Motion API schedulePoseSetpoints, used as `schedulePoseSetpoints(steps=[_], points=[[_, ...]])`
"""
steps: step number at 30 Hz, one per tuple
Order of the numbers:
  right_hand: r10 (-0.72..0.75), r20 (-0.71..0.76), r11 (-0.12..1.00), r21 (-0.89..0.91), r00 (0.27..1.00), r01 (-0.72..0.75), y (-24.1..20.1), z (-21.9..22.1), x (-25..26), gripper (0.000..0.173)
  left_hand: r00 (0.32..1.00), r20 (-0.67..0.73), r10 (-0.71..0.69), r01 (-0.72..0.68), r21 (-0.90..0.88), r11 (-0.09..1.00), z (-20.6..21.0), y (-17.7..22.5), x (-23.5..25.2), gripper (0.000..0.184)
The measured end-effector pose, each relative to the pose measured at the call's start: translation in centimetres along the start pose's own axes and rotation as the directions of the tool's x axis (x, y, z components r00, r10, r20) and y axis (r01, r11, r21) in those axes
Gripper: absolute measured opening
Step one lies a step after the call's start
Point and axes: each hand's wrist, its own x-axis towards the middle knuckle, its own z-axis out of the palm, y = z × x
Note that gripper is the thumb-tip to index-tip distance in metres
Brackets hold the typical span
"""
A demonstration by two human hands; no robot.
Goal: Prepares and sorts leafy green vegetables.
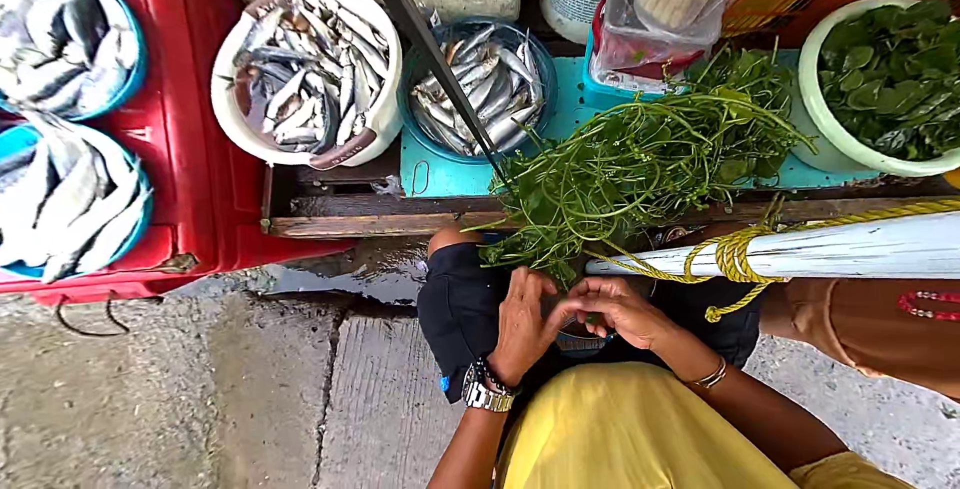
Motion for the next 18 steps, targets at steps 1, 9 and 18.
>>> schedulePoseSetpoints(steps=[1, 9, 18], points=[[0.001, -0.026, 1.0, -0.003, 1.0, -0.001, 0.0, -0.2, 0.1, 0.015, 0.999, -0.029, -0.022, 0.023, 0.011, 1.0, -0.3, -0.2, 0.3, 0.039], [-0.133, -0.258, 0.987, 0.058, 0.957, 0.153, 0.6, 0.4, 2.1, 0.028, 0.998, -0.016, -0.056, 0.058, 0.174, 0.983, -0.4, -1.5, 2.9, 0.022], [-0.181, -0.221, 0.975, 0.09, 0.958, 0.205, 1.5, 0.5, 3.0, 0.022, 0.997, 0.004, -0.072, 0.072, -0.084, 0.994, 0.7, -0.3, 0.7, 0.025]])
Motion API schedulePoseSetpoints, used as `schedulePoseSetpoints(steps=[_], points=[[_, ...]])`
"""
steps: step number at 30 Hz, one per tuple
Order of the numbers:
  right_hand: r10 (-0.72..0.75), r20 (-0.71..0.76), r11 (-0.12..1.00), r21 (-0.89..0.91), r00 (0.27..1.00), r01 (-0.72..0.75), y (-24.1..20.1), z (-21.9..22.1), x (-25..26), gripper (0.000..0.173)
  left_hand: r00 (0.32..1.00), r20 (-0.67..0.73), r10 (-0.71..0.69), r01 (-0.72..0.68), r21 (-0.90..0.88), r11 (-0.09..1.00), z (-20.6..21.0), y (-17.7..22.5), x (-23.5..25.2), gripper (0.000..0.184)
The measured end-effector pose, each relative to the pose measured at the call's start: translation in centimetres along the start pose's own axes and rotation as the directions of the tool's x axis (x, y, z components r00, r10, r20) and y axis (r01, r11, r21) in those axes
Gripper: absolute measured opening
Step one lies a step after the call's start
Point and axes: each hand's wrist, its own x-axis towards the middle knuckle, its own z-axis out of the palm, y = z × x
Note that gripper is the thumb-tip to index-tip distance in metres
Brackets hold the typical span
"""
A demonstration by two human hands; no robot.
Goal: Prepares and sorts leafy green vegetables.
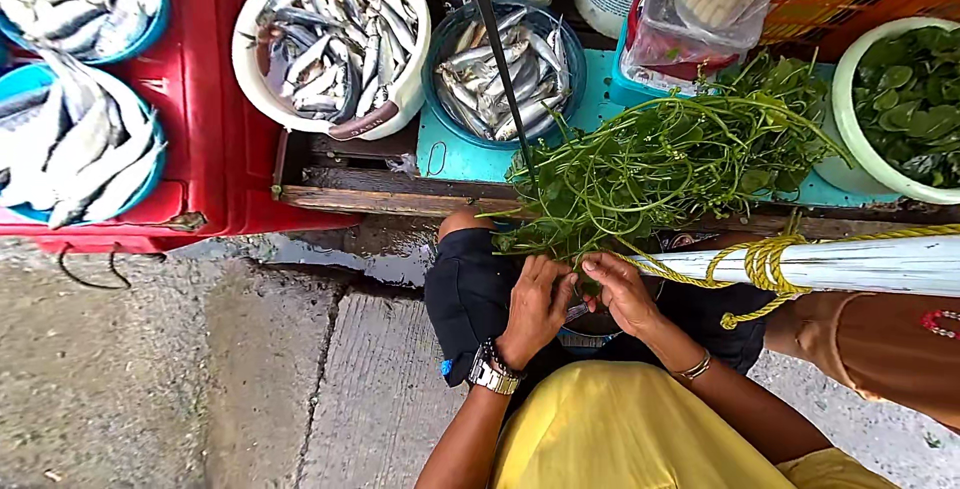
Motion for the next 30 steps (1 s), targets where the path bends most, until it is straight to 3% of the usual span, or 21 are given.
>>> schedulePoseSetpoints(steps=[4, 8, 12, 16, 18, 20, 22, 25, 28, 30], points=[[-0.027, 0.034, 0.998, 0.062, 0.999, 0.025, 0.4, -0.5, -0.3, 0.014, 0.998, 0.041, -0.037, 0.039, -0.043, 0.998, 0.7, -0.1, -0.6, 0.026], [-0.109, 0.131, 0.991, -0.069, 0.985, 0.118, 0.4, -1.1, -0.6, 0.015, 0.998, 0.055, -0.033, 0.037, -0.067, 0.997, 0.7, 0.0, -0.6, 0.025], [-0.09, 0.199, 0.976, -0.176, 0.976, 0.126, 0.0, -0.7, -0.9, 0.018, 0.998, 0.058, 0.0, 0.004, -0.063, 0.998, 0.8, -0.1, -0.5, 0.024], [-0.106, 0.092, 0.982, -0.15, 0.99, 0.119, -0.7, -0.3, -0.6, 0.026, 0.997, 0.064, 0.032, -0.028, -0.051, 0.998, 0.7, -0.2, -0.4, 0.023], [-0.2, -0.019, 0.978, -0.065, 0.98, 0.198, -0.9, 0.2, -0.6, 0.031, 0.998, 0.057, 0.038, -0.036, -0.028, 0.999, 0.6, -0.6, -0.5, 0.022], [-0.263, -0.014, 0.964, -0.038, 0.965, 0.262, -1.0, 0.7, -0.8, 0.031, 0.998, 0.062, 0.024, -0.024, -0.002, 1.0, 0.2, -1.0, -0.4, 0.023], [-0.24, 0.103, 0.969, -0.03, 0.965, 0.244, -1.0, 0.9, -1.2, 0.029, 0.996, 0.084, 0.009, -0.013, 0.044, 0.999, -0.8, -1.0, 0.1, 0.027], [-0.156, 0.268, 0.988, 0.04, 0.951, 0.15, -0.8, 0.5, -1.1, 0.028, 0.998, 0.008, 0.065, -0.066, 0.16, 0.985, -2.5, -1.1, 1.9, 0.031], [-0.123, 0.295, 0.99, 0.097, 0.948, 0.099, -1.0, 0.1, -0.7, 0.028, 0.992, -0.064, 0.111, -0.085, 0.315, 0.945, -3.9, -1.5, 4.4, 0.026], [-0.132, 0.288, 0.989, 0.106, 0.948, 0.105, -1.1, -0.1, -0.7, 0.028, 0.999, -0.021, 0.044, -0.03, 0.433, 0.901, -4.2, -1.7, 5.6, 0.021]])
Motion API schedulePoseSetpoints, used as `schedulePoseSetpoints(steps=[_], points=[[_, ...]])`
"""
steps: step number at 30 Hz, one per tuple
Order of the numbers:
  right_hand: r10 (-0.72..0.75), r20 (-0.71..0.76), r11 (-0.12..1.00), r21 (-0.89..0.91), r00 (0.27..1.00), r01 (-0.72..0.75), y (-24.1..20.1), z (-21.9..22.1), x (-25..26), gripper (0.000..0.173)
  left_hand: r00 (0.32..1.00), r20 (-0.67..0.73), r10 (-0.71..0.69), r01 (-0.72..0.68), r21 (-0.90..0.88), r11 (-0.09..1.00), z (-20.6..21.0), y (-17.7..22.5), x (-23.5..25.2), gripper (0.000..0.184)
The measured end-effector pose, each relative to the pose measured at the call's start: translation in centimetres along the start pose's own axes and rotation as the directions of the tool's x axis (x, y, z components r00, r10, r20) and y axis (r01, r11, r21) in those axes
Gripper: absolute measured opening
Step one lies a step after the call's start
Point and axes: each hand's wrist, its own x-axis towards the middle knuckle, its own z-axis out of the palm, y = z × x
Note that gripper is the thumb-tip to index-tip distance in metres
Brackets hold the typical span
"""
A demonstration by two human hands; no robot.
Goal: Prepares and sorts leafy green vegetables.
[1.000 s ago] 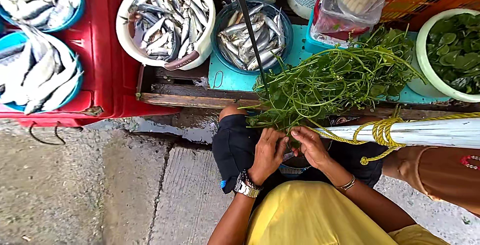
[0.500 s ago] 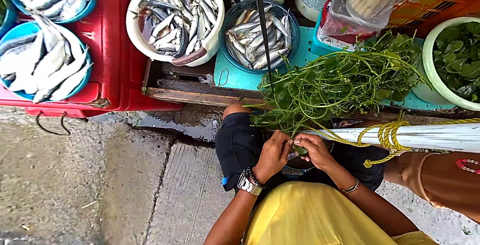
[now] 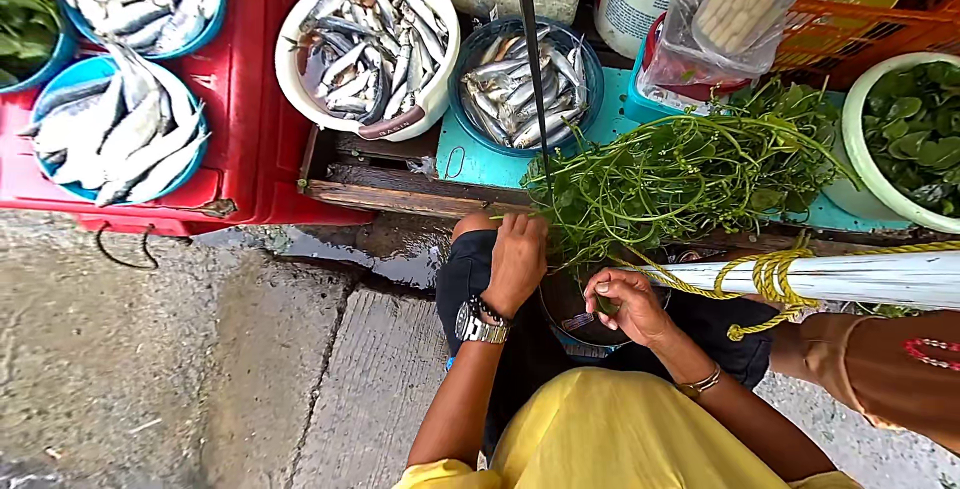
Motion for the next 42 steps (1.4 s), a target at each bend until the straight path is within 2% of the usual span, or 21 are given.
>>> schedulePoseSetpoints(steps=[3, 5, 7, 11, 14, 19, 22, 25, 29, 31, 36, 39, 42], points=[[-0.004, -0.009, 1.0, -0.026, 1.0, 0.004, -0.5, 0.1, -0.2, 0.025, 0.961, 0.237, -0.141, 0.108, 0.147, 0.983, 0.5, -0.2, 1.2, 0.021], [0.0, -0.014, 0.998, -0.061, 1.0, -0.001, -0.8, 0.3, -0.5, 0.026, 0.936, 0.312, -0.165, 0.123, 0.15, 0.981, 0.8, -0.2, 1.7, 0.023], [-0.003, -0.02, 0.997, -0.081, 1.0, 0.002, -1.1, 0.5, -0.7, 0.024, 0.949, 0.284, -0.137, 0.122, 0.069, 0.99, 0.4, -0.2, 1.8, 0.021], [-0.046, -0.006, 0.996, -0.082, 0.999, 0.045, -1.5, 0.8, -0.7, 0.019, 0.986, 0.138, -0.088, 0.113, -0.184, 0.976, -1.8, 0.8, 1.5, 0.015], [-0.123, -0.016, 0.983, -0.139, 0.992, 0.119, -2.2, 1.2, -0.5, 0.015, 0.987, 0.107, -0.118, 0.147, -0.323, 0.935, -2.9, 1.4, 1.2, 0.016], [-0.24, -0.049, 0.916, -0.343, 0.969, 0.21, -3.0, 1.4, 0.0, 0.013, 0.976, 0.114, -0.184, 0.216, -0.43, 0.877, -2.0, 1.1, -1.1, 0.017], [-0.282, -0.091, 0.869, -0.445, 0.955, 0.215, -2.7, 1.3, 0.2, 0.011, 0.954, 0.145, -0.263, 0.299, -0.544, 0.784, -1.9, 1.5, -3.0, 0.018], [-0.314, -0.152, 0.843, -0.5, 0.937, 0.201, -2.1, 1.1, 0.5, 0.009, 0.932, 0.14, -0.334, 0.347, -0.613, 0.71, -1.9, 1.7, -4.4, 0.017], [-0.31, -0.173, 0.823, -0.541, 0.935, 0.173, -1.6, 1.3, 1.0, 0.011, 0.908, 0.145, -0.392, 0.395, -0.606, 0.69, -1.7, 1.1, -5.6, 0.016], [-0.344, -0.146, 0.758, -0.626, 0.927, 0.183, -1.3, 1.4, 1.3, 0.015, 0.923, 0.132, -0.361, 0.367, -0.578, 0.729, -1.7, 0.9, -6.1, 0.016], [-0.447, -0.054, 0.578, -0.78, 0.893, 0.242, -0.7, 1.2, 2.1, 0.018, 0.991, 0.095, -0.092, 0.128, -0.501, 0.856, -1.3, 1.2, -7.3, 0.019], [-0.45, -0.027, 0.514, -0.825, 0.893, 0.234, -0.8, 1.4, 2.4, 0.018, 0.995, 0.1, -0.007, 0.055, -0.484, 0.873, -1.0, 2.2, -8.0, 0.021], [-0.385, 0.002, 0.376, -0.913, 0.923, 0.159, -1.1, 1.4, 2.6, 0.02, 0.993, 0.1, 0.059, -0.004, -0.477, 0.879, -0.4, 3.3, -8.4, 0.021]])
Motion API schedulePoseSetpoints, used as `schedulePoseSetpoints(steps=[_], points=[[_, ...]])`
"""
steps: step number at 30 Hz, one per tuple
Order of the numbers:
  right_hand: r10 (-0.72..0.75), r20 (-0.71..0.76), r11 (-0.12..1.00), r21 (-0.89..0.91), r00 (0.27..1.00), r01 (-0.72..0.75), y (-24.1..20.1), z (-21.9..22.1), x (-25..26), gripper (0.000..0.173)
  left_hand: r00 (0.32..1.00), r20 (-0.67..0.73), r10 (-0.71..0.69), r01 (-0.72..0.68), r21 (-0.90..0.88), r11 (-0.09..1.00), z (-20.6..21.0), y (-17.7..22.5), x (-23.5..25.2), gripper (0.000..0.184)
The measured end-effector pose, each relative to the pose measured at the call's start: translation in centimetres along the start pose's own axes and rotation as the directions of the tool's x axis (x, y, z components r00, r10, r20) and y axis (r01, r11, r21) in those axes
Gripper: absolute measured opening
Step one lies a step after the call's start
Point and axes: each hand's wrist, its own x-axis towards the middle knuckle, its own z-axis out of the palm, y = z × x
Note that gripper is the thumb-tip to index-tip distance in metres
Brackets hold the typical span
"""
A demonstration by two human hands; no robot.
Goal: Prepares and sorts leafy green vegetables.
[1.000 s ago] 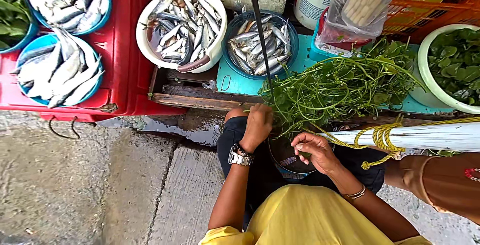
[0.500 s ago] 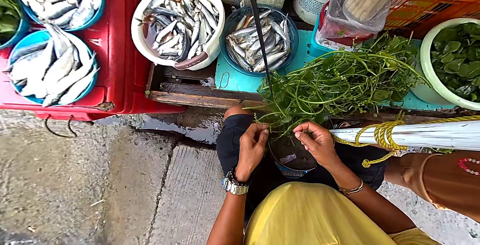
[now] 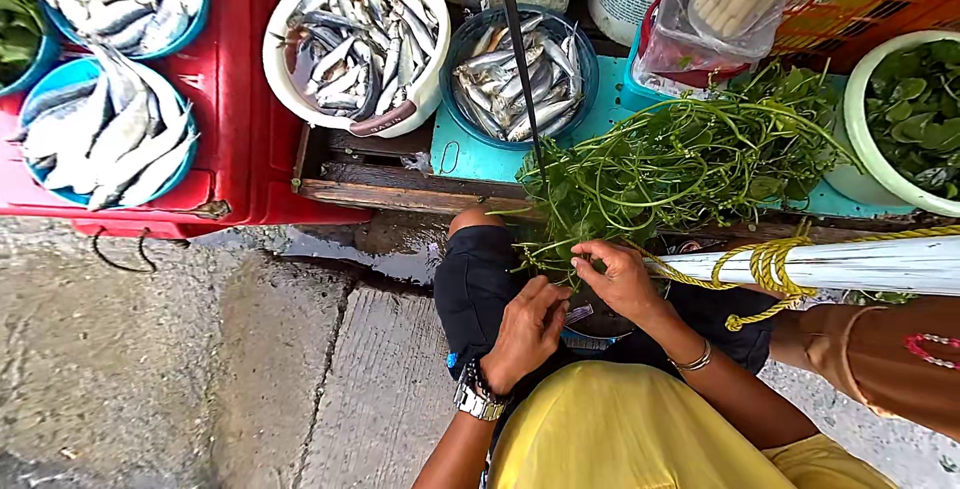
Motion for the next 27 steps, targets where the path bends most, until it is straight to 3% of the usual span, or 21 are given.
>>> schedulePoseSetpoints(steps=[5, 9, 12, 14, 17, 19, 23, 27], points=[[0.084, 0.119, 0.983, -0.174, 0.989, -0.062, -1.0, -0.8, 0.1, 0.026, 0.998, 0.052, 0.025, -0.026, 0.019, 0.999, 1.0, 0.3, -0.1, 0.021], [0.058, -0.02, 0.998, -0.03, 0.998, -0.058, -0.6, -0.9, -0.7, 0.021, 0.997, 0.051, -0.053, 0.055, -0.026, 0.998, 0.3, 0.1, 0.0, 0.02], [0.177, -0.008, 0.975, 0.137, 0.984, -0.174, -0.4, -1.1, -1.3, 0.018, 0.987, 0.006, -0.159, 0.155, -0.264, 0.952, -0.9, 0.9, 0.1, 0.018], [0.31, 0.114, 0.888, 0.319, 0.944, -0.33, -0.8, -1.4, -1.4, 0.019, 0.964, 0.009, -0.266, 0.237, -0.483, 0.843, -1.6, 1.9, 0.3, 0.014], [0.43, 0.266, 0.551, 0.68, 0.863, -0.484, -1.7, -1.4, -1.3, 0.014, 0.911, 0.062, -0.408, 0.313, -0.748, 0.585, -2.0, 2.9, 0.5, 0.014], [0.452, 0.309, 0.391, 0.775, 0.837, -0.497, -1.8, -1.1, -1.2, 0.02, 0.883, 0.122, -0.452, 0.323, -0.858, 0.4, -2.0, 3.3, 0.6, 0.016], [0.449, 0.336, 0.174, 0.876, 0.828, -0.45, -1.5, 0.0, -1.3, 0.036, 0.86, 0.254, -0.444, 0.299, -0.954, 0.034, -1.8, 4.2, 0.5, 0.017], [0.385, 0.353, 0.01, 0.922, 0.853, -0.386, -1.1, 0.5, -1.4, 0.036, 0.88, 0.315, -0.357, 0.28, -0.949, -0.146, -1.3, 4.2, 0.3, 0.017]])
